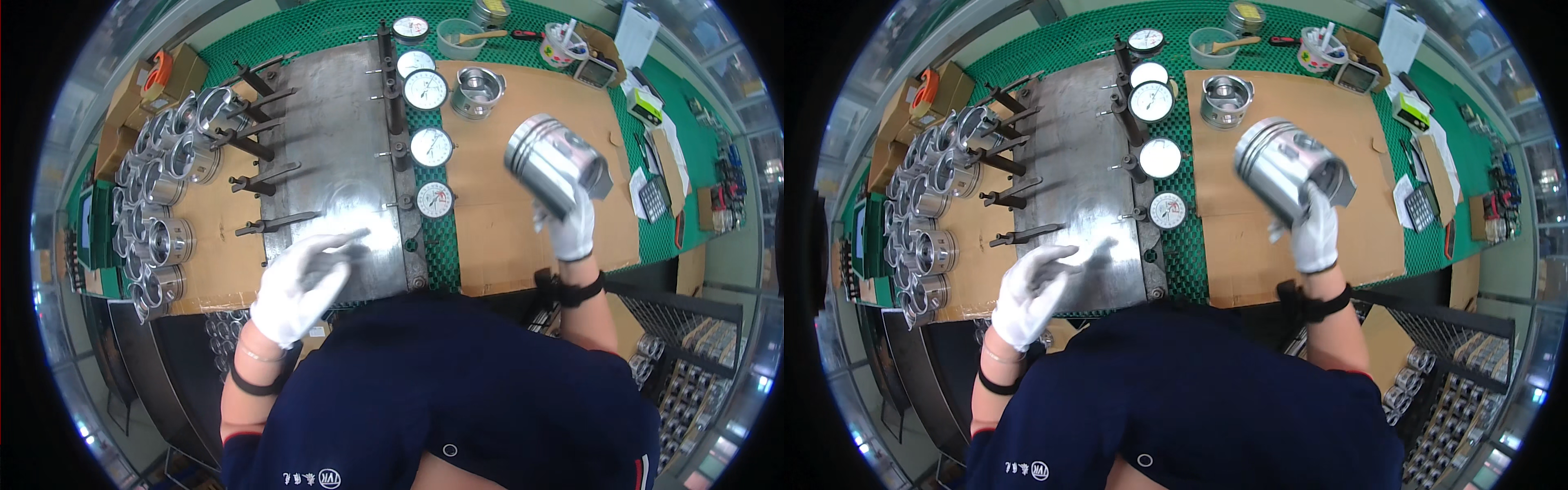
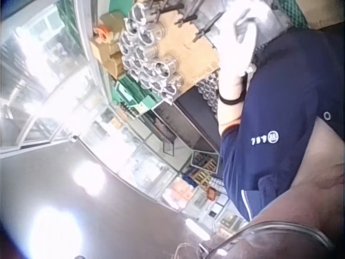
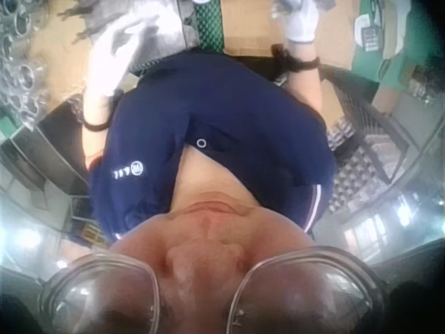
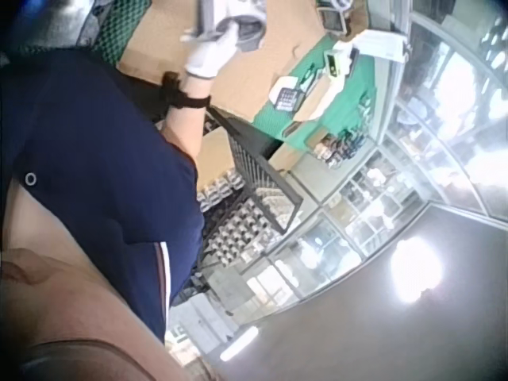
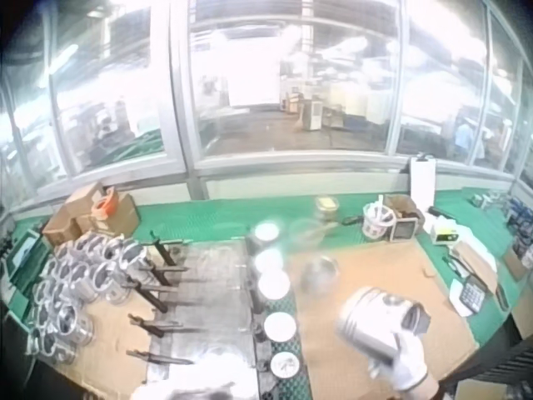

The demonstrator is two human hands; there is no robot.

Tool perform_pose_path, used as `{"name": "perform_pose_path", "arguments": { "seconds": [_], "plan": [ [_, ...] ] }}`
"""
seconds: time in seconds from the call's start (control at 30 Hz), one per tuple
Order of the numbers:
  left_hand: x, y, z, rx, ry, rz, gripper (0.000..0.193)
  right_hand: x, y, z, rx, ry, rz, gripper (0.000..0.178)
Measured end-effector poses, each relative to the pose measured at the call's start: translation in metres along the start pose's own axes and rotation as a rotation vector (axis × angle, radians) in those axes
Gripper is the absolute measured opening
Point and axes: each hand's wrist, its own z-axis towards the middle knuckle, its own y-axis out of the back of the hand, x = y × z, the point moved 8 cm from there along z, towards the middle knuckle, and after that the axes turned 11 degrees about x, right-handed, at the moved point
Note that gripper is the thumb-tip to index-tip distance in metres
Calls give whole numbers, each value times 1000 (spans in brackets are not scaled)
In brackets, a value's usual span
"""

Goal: Inspecting metal pistons by placing them on measurement gauges and then organizing them for storage.

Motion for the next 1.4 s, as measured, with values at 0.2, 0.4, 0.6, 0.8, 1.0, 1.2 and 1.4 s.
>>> {"name": "perform_pose_path", "arguments": {
  "seconds": [0.2, 0.4, 0.6, 0.8, 1.0, 1.2, 1.4],
  "plan": [
    [86, 23, -98, -305, 419, -210, 26, -121, 108, 125, -179, -436, -99, 26],
    [105, 31, -155, -514, 558, -248, 27, -183, 119, 197, -123, -680, -63, 24],
    [132, 88, -151, -592, 640, 171, 48, -171, 106, 194, -137, -507, 155, 27],
    [150, 219, -162, -915, 741, 1088, 72, -154, 122, 98, 1, -455, 127, 34],
    [204, 281, -125, -551, 947, 941, 53, -122, 84, 4, -104, -408, 173, 37],
    [238, 299, -115, -407, 1085, 820, 61, -55, -12, -20, -85, -334, 91, 38],
    [223, 248, -135, -407, 775, 390, 55, 0, -118, -36, 186, -245, -41, 36]
  ]
}}
